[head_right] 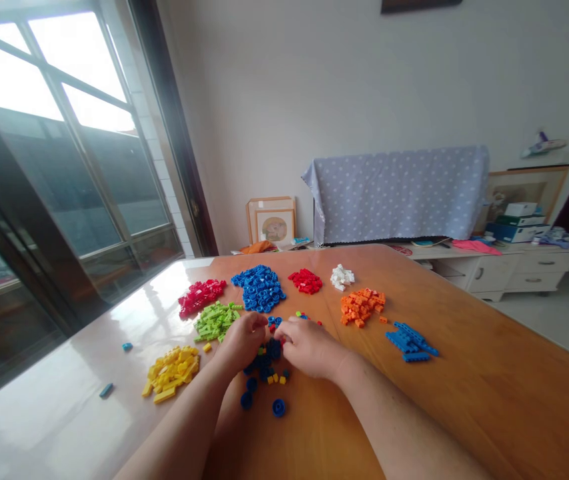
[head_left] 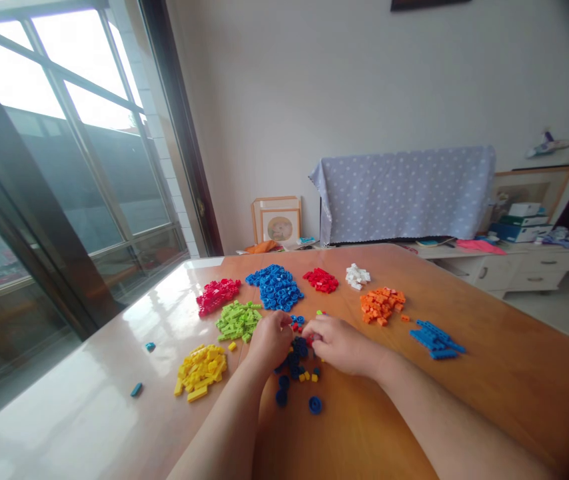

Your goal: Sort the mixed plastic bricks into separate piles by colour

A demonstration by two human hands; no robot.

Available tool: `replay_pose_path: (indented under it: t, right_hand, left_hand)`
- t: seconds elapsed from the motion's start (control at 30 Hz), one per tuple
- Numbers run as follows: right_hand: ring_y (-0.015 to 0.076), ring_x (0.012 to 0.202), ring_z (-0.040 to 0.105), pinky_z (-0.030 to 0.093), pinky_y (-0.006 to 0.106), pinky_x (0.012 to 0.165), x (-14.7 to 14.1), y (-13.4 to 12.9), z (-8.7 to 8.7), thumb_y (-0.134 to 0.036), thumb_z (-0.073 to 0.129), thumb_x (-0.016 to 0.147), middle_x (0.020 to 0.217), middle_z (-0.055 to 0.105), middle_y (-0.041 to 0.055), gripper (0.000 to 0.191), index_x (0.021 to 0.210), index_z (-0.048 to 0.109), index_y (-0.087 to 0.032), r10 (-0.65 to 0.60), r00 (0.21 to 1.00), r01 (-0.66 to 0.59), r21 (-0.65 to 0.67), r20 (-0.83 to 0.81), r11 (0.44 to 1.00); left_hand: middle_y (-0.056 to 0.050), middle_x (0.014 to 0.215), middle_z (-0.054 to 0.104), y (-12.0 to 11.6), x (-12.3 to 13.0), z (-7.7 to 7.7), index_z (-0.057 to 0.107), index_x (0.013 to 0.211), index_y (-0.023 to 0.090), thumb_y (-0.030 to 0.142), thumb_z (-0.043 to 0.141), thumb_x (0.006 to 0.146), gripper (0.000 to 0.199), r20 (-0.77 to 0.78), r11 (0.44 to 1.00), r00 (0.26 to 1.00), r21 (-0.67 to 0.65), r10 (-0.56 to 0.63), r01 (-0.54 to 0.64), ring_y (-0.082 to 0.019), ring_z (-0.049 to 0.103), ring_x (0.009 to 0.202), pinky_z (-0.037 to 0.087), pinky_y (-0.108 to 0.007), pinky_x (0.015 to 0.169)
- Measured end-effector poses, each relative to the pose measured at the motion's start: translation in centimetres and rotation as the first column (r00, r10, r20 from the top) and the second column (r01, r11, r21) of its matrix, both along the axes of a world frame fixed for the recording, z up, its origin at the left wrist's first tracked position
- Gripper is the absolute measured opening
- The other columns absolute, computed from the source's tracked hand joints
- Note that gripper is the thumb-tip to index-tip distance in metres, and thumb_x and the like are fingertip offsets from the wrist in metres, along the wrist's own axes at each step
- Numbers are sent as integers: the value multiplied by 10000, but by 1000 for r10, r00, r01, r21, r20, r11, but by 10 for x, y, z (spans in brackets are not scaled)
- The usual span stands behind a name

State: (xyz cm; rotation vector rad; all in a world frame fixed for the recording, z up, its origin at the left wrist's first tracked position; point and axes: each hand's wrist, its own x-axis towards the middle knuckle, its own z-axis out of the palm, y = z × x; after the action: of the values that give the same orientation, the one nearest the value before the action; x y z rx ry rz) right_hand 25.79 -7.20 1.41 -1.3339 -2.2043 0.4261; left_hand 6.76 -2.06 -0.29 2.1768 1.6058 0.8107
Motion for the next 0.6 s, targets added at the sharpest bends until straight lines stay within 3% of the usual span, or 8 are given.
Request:
replay_pose_path:
  t: [0.13,0.23,0.47,0.6]
  right_hand:
    - [140,796,582,424,236,736,21,14,-3,-179,514,811,923,644,31,235,935,713,-198,-140,975,136,-33,-171,990]
    - [138,728,566,430,241,676,32,19,-6,-241,544,807,842,649,18,196,926,688,-183,-240,926,214,-120,-290,969]
    - [105,606,520,402,217,567,43,22,-2,-293,577,773,717,607,-21,181,904,612,-173,-401,751,242,-346,-524,906]
    - [86,539,485,370,201,502,47,29,-6,-260,595,720,694,581,-31,209,911,588,-175,-490,618,291,-400,-615,869]
  left_hand:
    - [-36,949,707,-1,1,-1,683,948,204,151,499,772,260,-2,999,999,-10,-40,40,-167,616,871,422,-227,718]
    - [-33,940,705,-5,3,1,685,930,204,152,511,766,244,-8,996,996,-32,-86,85,-164,615,859,419,-223,706]
    - [-29,918,703,-9,5,8,683,903,199,154,509,765,226,-5,989,990,-45,-143,142,-154,610,828,412,-218,696]
    - [-30,918,701,-6,1,8,680,882,206,171,506,776,207,-29,993,993,-21,-116,115,-163,609,845,404,-219,690]
